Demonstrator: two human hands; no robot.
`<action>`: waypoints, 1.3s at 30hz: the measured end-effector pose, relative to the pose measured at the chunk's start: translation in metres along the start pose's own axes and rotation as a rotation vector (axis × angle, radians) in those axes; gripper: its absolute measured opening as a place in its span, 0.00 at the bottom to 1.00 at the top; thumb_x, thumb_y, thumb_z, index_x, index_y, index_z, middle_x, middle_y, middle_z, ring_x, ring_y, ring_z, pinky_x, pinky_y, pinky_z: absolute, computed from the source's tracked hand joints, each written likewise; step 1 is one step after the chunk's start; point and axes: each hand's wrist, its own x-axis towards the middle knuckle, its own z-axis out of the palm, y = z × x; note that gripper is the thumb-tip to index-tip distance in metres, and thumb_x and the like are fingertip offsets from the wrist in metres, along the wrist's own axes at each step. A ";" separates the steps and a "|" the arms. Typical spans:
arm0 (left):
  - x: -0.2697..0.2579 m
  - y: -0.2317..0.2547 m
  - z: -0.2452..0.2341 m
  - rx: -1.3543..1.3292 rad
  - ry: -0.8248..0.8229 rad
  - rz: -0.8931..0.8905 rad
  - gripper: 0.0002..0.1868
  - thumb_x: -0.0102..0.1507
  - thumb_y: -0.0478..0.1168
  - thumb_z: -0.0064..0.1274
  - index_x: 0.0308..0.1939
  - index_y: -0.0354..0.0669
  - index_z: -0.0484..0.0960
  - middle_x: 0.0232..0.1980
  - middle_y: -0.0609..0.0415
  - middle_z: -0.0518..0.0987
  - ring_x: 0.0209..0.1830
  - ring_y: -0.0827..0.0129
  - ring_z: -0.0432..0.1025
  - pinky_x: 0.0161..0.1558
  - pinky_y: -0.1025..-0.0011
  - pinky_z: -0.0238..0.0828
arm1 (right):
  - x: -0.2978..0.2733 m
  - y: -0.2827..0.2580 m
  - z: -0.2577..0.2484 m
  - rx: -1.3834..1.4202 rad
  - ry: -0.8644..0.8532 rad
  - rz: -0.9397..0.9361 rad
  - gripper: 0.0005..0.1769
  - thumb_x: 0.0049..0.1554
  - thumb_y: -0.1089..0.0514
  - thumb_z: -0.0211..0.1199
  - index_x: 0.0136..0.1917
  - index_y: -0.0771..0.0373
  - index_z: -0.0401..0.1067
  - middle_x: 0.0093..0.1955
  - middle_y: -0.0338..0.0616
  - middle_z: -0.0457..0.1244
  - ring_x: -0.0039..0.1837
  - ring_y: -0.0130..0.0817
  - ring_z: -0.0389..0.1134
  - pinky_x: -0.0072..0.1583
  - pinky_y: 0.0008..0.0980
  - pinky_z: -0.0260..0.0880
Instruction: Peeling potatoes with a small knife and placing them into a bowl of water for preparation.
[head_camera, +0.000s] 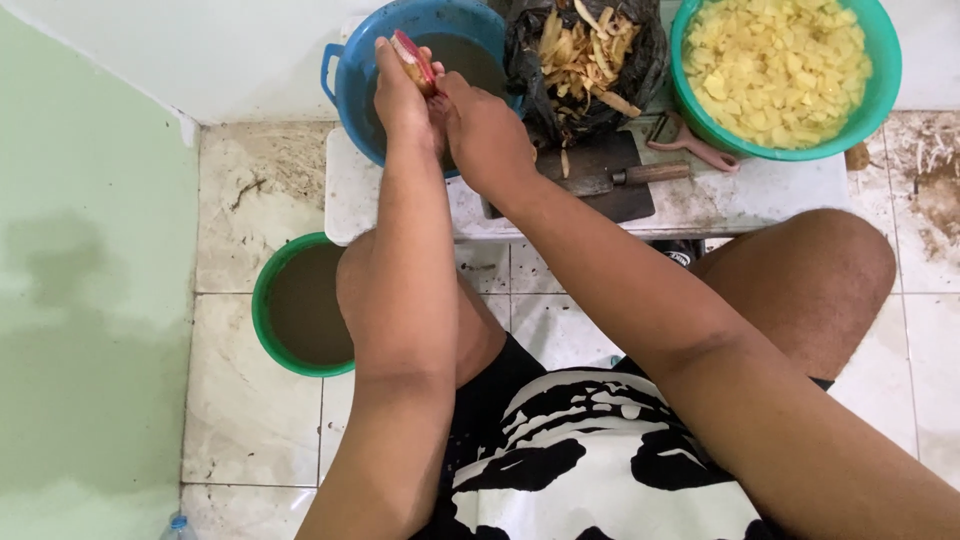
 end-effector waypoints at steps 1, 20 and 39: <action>-0.006 0.005 0.001 0.020 0.007 -0.010 0.30 0.63 0.59 0.43 0.49 0.35 0.82 0.41 0.45 0.83 0.35 0.61 0.78 0.40 0.69 0.79 | -0.002 -0.003 -0.001 0.009 -0.009 0.020 0.21 0.69 0.50 0.39 0.64 0.61 0.66 0.40 0.51 0.65 0.35 0.46 0.61 0.32 0.47 0.48; 0.026 -0.003 -0.012 -0.109 0.004 0.015 0.28 0.64 0.58 0.43 0.41 0.33 0.79 0.34 0.43 0.79 0.29 0.62 0.75 0.31 0.71 0.73 | -0.023 0.008 0.011 -0.104 0.009 -0.035 0.16 0.68 0.55 0.44 0.65 0.59 0.65 0.41 0.51 0.66 0.38 0.52 0.62 0.33 0.49 0.51; 0.029 0.021 -0.011 -0.084 0.021 0.151 0.26 0.59 0.53 0.45 0.50 0.33 0.77 0.46 0.40 0.78 0.40 0.57 0.79 0.37 0.65 0.79 | 0.013 0.006 -0.004 -0.699 -0.542 0.194 0.15 0.62 0.66 0.56 0.37 0.52 0.76 0.35 0.42 0.67 0.33 0.44 0.68 0.32 0.41 0.67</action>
